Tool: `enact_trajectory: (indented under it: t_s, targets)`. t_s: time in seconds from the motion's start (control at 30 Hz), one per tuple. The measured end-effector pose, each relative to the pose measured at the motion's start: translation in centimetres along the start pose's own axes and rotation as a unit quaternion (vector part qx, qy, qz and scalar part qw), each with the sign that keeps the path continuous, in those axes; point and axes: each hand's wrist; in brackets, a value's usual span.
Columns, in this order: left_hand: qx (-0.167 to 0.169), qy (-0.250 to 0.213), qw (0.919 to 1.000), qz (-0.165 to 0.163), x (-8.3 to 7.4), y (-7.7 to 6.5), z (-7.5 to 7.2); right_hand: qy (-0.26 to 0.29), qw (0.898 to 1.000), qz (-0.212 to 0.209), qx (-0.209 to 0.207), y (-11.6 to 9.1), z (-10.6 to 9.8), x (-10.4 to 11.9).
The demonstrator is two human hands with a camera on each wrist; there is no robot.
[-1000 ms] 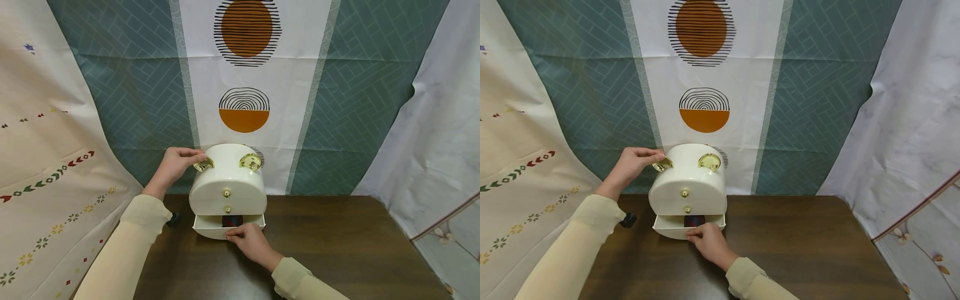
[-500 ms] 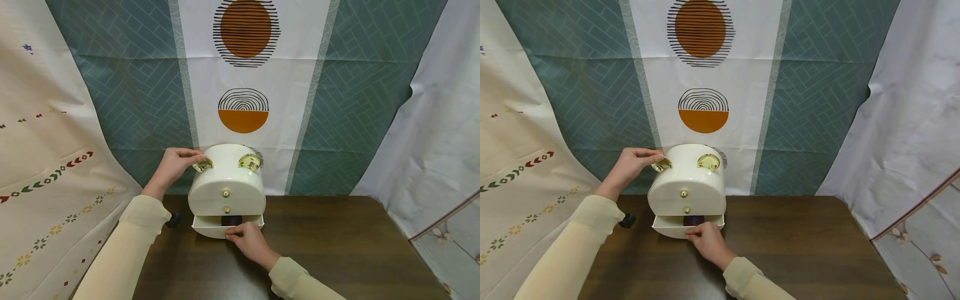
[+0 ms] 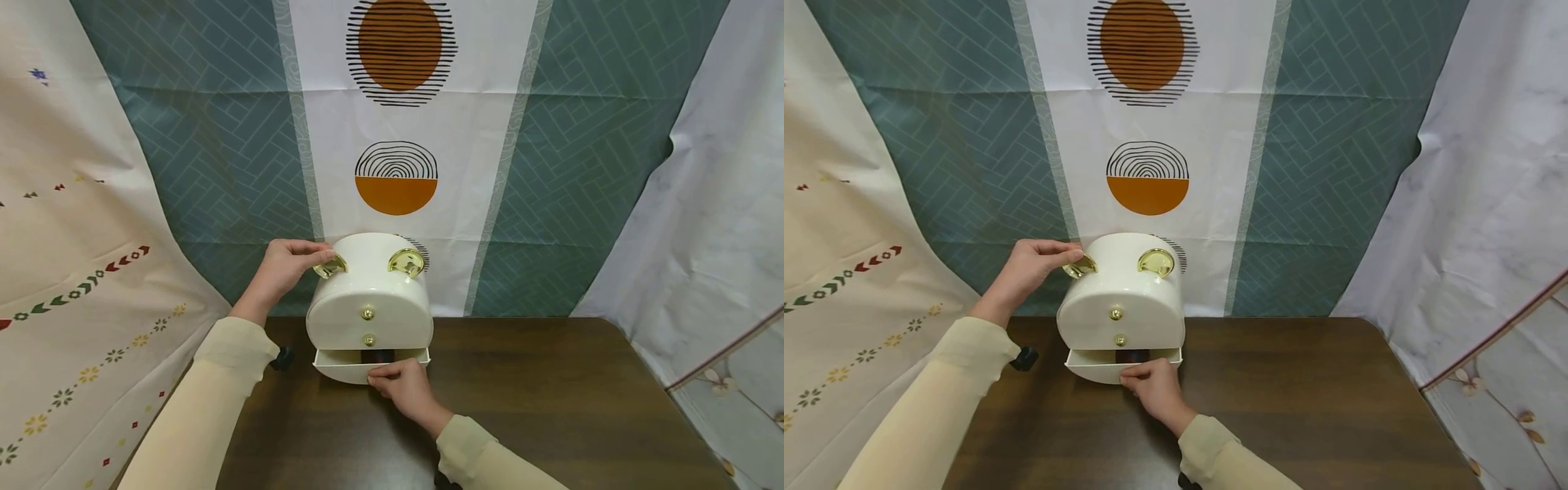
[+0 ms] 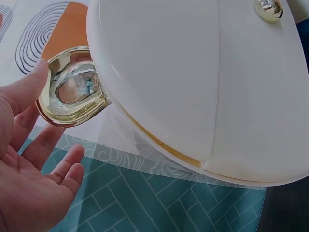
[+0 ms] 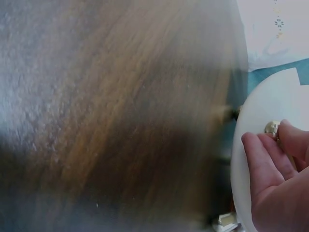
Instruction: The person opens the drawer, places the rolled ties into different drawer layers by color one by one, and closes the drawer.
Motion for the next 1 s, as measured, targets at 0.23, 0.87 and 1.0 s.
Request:
enact_trajectory:
  t_s: [0.23, 0.87, 1.0]
  targets:
    - [0.002, 0.002, 1.0000, -0.003, -0.2, -0.1, 0.0, 0.002, 1.000, -0.002, -0.005, 0.1, 0.0, -0.2]
    - [0.007, 0.003, 0.9998, 0.020, 0.0, 0.1, -0.2, 0.168, 0.981, 0.072, -0.063, -1.0, 1.3, -0.3]
    - [0.008, 0.001, 0.9998, 0.017, -0.1, 0.1, -0.2, 0.153, 0.985, 0.056, -0.059, -0.5, 1.1, -0.3]
Point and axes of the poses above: each hand's wrist, its own y-axis towards the middle knuckle, its own z-axis out of the palm, x = y × z, and after that the axes turned 2 degrees about -x, right-handed
